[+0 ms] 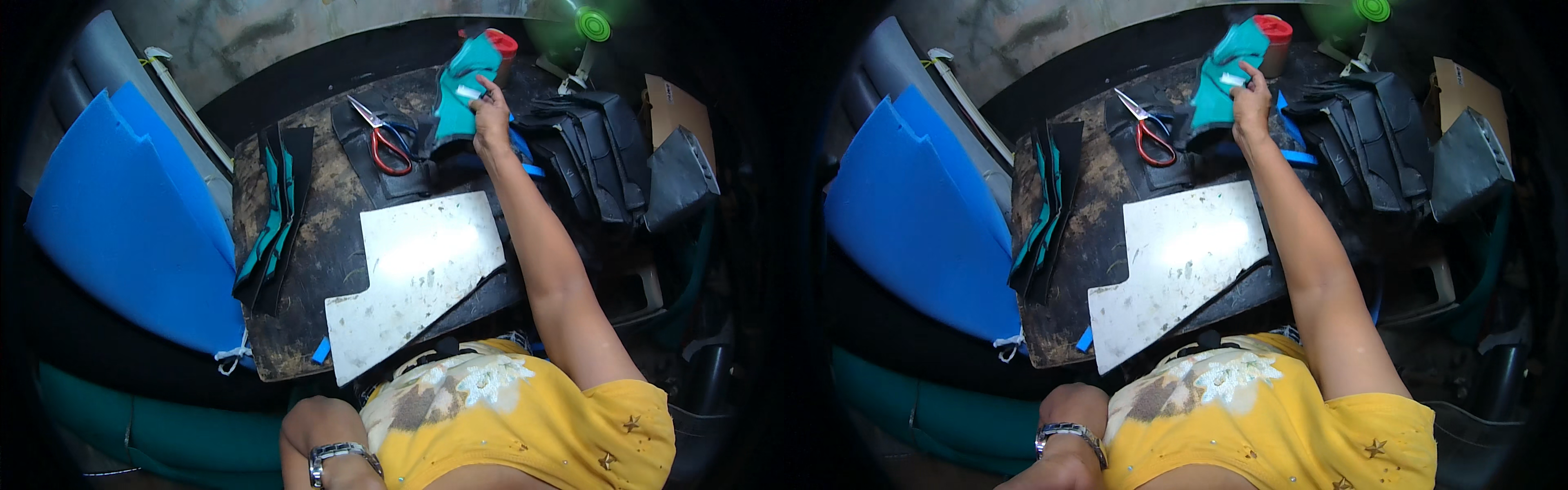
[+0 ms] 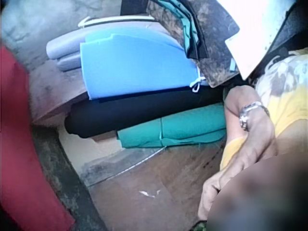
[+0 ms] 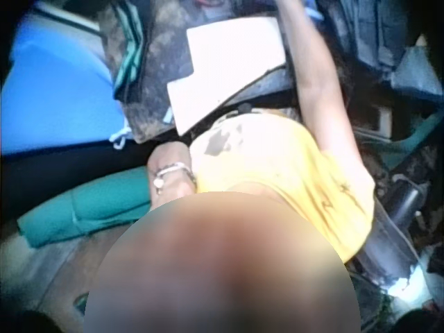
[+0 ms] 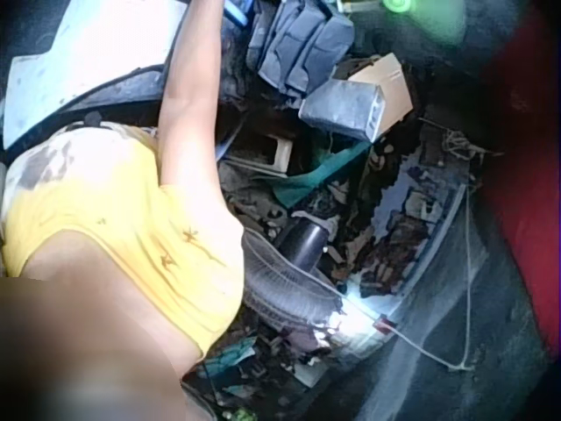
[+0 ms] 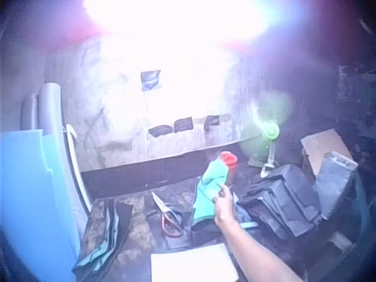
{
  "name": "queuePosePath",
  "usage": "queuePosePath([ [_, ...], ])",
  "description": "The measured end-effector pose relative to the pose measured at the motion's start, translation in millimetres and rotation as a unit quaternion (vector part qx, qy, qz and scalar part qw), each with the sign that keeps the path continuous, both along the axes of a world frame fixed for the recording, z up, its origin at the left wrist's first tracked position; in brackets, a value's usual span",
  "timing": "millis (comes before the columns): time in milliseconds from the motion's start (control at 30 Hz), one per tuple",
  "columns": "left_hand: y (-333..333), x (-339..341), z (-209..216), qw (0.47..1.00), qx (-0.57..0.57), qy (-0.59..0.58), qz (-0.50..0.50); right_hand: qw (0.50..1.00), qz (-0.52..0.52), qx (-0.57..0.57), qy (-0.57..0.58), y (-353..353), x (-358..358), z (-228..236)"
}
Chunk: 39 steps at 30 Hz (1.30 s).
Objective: The person repeatedly hammers teal and black footwear parts on a white board to shape them, then uses scissors to trim a blue foam strip. The person handles multiple footwear parts one at a time, placing them aside after each hammering cycle.
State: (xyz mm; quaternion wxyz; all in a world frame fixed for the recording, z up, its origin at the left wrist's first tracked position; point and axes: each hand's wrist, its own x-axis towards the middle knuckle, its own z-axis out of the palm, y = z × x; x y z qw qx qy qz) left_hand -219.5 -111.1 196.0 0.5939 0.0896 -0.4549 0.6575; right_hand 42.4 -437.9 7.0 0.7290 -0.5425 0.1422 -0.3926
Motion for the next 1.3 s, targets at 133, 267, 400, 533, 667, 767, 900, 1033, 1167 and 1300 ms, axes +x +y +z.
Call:
queuePosePath([
  [133,22.8,11.0,-20.2,0.976,0.167,0.097,0.096,0.963,0.200,0.137,-0.118,50.8,-70.8,23.5],
  [267,46.9,40.7,-62.7,0.832,0.423,0.284,0.219,0.966,0.203,0.150,-0.050,130.7,-169.2,14.5],
  [400,13.3,94.4,-125.2,0.518,0.672,0.519,0.101,0.966,0.233,0.116,-0.002,174.8,-226.5,-0.6],
  [533,24.2,113.6,-147.9,0.350,0.694,0.589,-0.220,0.964,0.183,-0.163,0.100,147.3,-242.3,-2.4],
  [667,58.5,131.1,-134.0,0.202,0.808,0.540,-0.119,0.933,0.249,-0.210,0.152,124.4,-245.6,-11.2],
  [767,70.5,150.0,-118.2,0.095,0.884,0.459,-0.010,0.956,0.277,-0.050,0.084,125.8,-240.8,-23.2],
  [900,59.9,148.5,-111.2,0.097,0.906,0.395,0.116,0.940,0.259,-0.170,0.142,121.1,-232.6,-33.5],
  [1033,9.6,120.2,-134.9,0.259,0.860,0.372,0.232,0.905,0.176,-0.344,0.177,126.0,-231.9,-41.6],
  [1167,-31.7,102.2,-159.6,0.290,0.805,0.380,0.351,0.872,0.115,-0.454,0.143,126.3,-232.1,-42.9],
  [1300,-36.4,97.0,-164.4,0.251,0.825,0.295,0.412,0.829,0.013,-0.516,0.213,85.6,-241.9,-30.6],
])
